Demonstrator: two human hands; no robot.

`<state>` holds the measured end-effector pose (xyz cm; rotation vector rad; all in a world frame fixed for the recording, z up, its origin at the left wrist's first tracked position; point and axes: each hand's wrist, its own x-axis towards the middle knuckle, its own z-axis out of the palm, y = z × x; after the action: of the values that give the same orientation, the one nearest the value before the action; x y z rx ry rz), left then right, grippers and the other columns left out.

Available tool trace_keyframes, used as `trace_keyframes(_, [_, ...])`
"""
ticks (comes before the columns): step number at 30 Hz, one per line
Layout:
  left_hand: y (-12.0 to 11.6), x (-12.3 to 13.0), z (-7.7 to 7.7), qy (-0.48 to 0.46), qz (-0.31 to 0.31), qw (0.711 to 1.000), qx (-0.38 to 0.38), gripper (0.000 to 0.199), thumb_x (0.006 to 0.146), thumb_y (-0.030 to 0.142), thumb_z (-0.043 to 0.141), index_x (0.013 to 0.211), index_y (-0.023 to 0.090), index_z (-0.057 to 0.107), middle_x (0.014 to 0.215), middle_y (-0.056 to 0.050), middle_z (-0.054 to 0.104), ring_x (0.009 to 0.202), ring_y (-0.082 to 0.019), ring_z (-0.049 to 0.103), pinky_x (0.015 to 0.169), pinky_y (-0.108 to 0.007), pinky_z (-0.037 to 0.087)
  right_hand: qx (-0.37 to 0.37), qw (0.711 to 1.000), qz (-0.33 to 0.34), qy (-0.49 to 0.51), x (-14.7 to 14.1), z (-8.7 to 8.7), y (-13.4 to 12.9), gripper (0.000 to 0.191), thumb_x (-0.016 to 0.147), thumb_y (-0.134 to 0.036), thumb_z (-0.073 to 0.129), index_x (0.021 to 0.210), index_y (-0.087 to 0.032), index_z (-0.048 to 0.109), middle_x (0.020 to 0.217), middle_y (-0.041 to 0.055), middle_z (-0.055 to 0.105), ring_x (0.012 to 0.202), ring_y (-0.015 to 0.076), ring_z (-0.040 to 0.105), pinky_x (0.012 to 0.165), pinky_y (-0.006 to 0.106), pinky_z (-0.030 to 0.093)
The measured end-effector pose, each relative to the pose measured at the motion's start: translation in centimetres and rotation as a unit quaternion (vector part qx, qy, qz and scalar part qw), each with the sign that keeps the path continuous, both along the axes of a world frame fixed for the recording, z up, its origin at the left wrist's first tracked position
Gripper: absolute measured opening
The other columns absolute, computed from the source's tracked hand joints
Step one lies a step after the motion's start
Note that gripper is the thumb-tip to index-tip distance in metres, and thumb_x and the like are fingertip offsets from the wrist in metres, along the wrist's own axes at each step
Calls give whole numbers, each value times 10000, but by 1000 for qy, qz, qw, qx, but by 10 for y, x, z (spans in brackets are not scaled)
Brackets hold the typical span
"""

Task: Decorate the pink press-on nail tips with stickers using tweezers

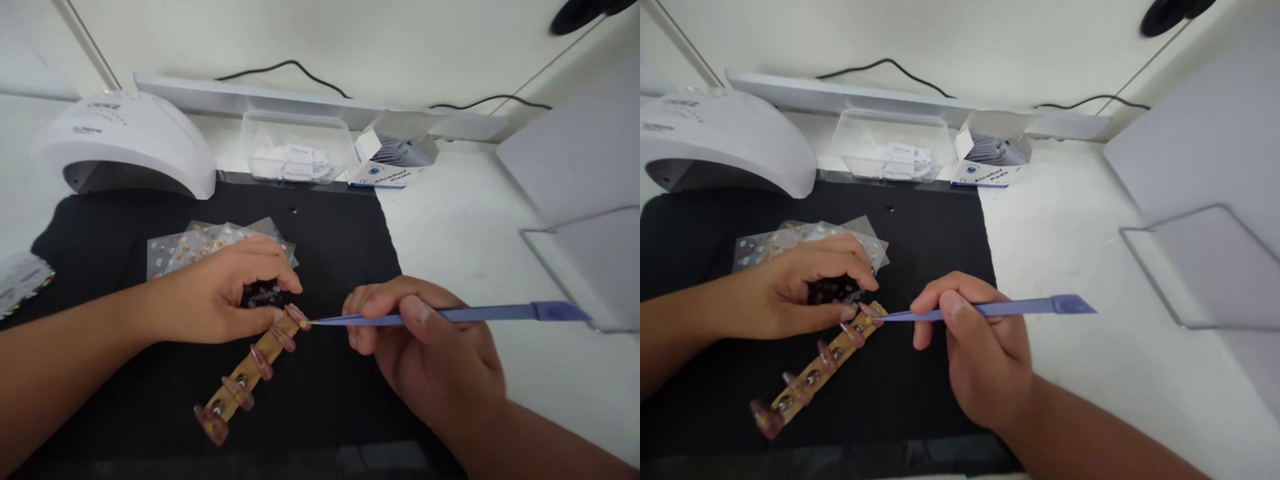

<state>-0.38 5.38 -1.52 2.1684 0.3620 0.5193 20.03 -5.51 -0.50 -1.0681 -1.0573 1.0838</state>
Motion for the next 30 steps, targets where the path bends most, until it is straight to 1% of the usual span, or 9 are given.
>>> trace_keyframes(3, [2, -2, 1, 8, -2, 1000, -29, 184, 861, 72, 514, 964, 169, 632, 861, -13, 606, 854, -144, 558, 790, -276, 432, -6, 1000, 3, -11, -1, 1, 1, 244, 903, -257, 562, 742, -201, 737, 532, 27, 604, 513, 186, 548, 529, 349, 406])
trace_keyframes(6, [4, -6, 2, 34, -9, 999, -36, 293, 824, 21, 470, 1030, 167, 618, 907, -26, 611, 877, -150, 567, 776, -275, 443, -3, 1000, 6, -8, 0, 1, 3, 237, 900, -259, 568, 748, -208, 741, 530, 26, 601, 508, 183, 544, 531, 350, 401])
trace_keyframes(8, [5, -8, 3, 56, -30, 998, -14, 380, 801, 20, 485, 1129, 179, 589, 978, -39, 629, 921, -169, 573, 811, -295, 449, -4, 1000, 12, -4, 1, 0, 4, 237, 902, -274, 570, 755, -209, 744, 527, 26, 600, 509, 183, 547, 533, 348, 399])
trace_keyframes(10, [5, -10, 4, 69, -57, 996, 22, 502, 771, 6, 499, 1232, 201, 543, 1045, -44, 647, 983, -190, 570, 887, -324, 437, -8, 1000, 19, 6, 1, -2, 5, 243, 906, -287, 567, 756, -207, 741, 521, 23, 596, 505, 181, 549, 533, 344, 398])
trace_keyframes(13, [4, -11, 5, 90, -88, 990, 61, 639, 741, -14, 525, 1330, 231, 485, 1089, -36, 667, 1033, -206, 569, 969, -344, 409, -13, 999, 24, 25, 2, -5, 7, 254, 907, -290, 560, 741, -202, 730, 506, 16, 585, 486, 175, 544, 527, 335, 395])
trace_keyframes(18, [5, -8, 6, 107, -91, 987, 78, 649, 782, 22, 572, 1384, 243, 474, 1173, -59, 658, 1097, -227, 557, 984, -333, 402, -24, 999, 20, 30, 3, -7, 12, 257, 894, -338, 597, 720, -194, 720, 490, 17, 580, 465, 178, 541, 507, 328, 388])
trace_keyframes(24, [6, -5, 6, 94, -103, 988, 70, 619, 826, 6, 521, 1394, 246, 464, 1094, -37, 705, 1056, -202, 579, 992, -330, 381, -13, 1000, 16, 23, 1, -6, 18, 270, 860, -386, 670, 671, -200, 718, 465, 16, 567, 425, 175, 532, 465, 322, 382])
trace_keyframes(26, [7, -5, 6, 94, -106, 987, 70, 597, 840, 21, 523, 1391, 241, 459, 1084, -32, 704, 1058, -200, 571, 986, -330, 378, -10, 1000, 18, 17, 0, -6, 18, 275, 867, -395, 670, 678, -201, 719, 465, 17, 564, 427, 176, 535, 464, 323, 385])
trace_keyframes(30, [8, -7, 5, 93, -98, 988, 73, 596, 821, 28, 559, 1372, 242, 478, 1053, -25, 700, 1030, -198, 573, 950, -321, 389, -5, 1000, 20, 5, 0, -6, 17, 290, 870, -424, 669, 686, -206, 720, 462, 17, 565, 424, 178, 535, 460, 327, 387])
